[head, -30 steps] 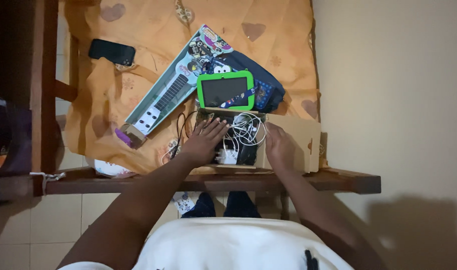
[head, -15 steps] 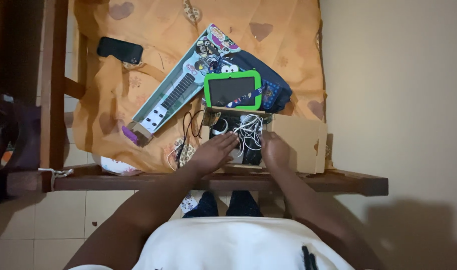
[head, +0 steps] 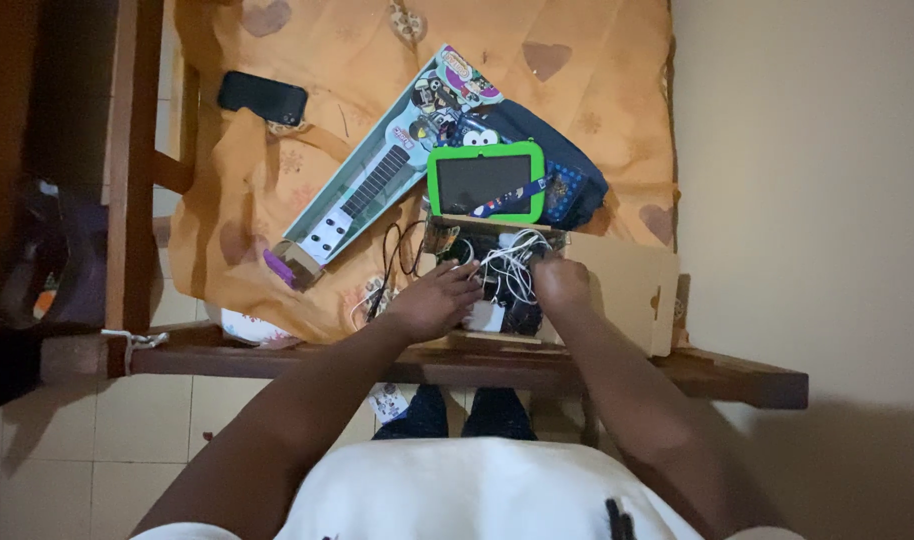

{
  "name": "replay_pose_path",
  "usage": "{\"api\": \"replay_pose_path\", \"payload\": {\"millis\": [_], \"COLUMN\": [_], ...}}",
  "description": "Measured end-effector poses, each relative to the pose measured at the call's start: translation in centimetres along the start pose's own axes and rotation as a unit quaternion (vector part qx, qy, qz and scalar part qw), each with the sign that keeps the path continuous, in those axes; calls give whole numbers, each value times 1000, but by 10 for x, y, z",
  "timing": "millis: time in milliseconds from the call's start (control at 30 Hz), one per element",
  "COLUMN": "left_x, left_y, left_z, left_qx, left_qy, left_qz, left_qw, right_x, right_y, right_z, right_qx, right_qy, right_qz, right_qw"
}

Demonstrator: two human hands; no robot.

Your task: The person organizes various items on a bed, including a toy guitar, a tablet, a pencil case, and several cables. They place the items into a cardboard box, arranging them carefully. The person then closes the box and places it on the bed.

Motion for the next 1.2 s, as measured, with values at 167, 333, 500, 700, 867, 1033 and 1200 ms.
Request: {"api": "replay_pose_path", "payload": {"millis": [167,333,500,700,867,1033,1200], "left_x": [-20,0,-3,7,-11,-56,-84], "left_y": [-22,-31,-37,-54,-84,-138,-118], "left_z": [21,13,7,-5,35,101,121], "left_qx": [-65,-70,-91,-54,205,403,483], "left_qy": [-92,-122,-114,-154,-242,-226,-297], "left_qz": [-166,-148,-196,-275,-395,-379,-70], "left_qw": [980,979,970,947,862,802,821], "right_x": [13,56,71,62,77,97,75], "right_y": [-14,-22,17,67,47,23,18], "right_z": [-6,-3,-19,-28,15,47,36], "right_qx": [9,-67,-115,-162,-168,-218,-256], "right_qy": [101,167,297,614,729,733,815], "right_qz": [-2,22,-253,-292,-184,-73,-47], "right_qw": [995,983,913,715,638,641,518]}}
Point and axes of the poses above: each hand's wrist, its own y-axis towards the middle knuckle, its own x-axis out of the back of the hand, z = x × y, the point moved 2 cm from there along y, towards the middle knuckle
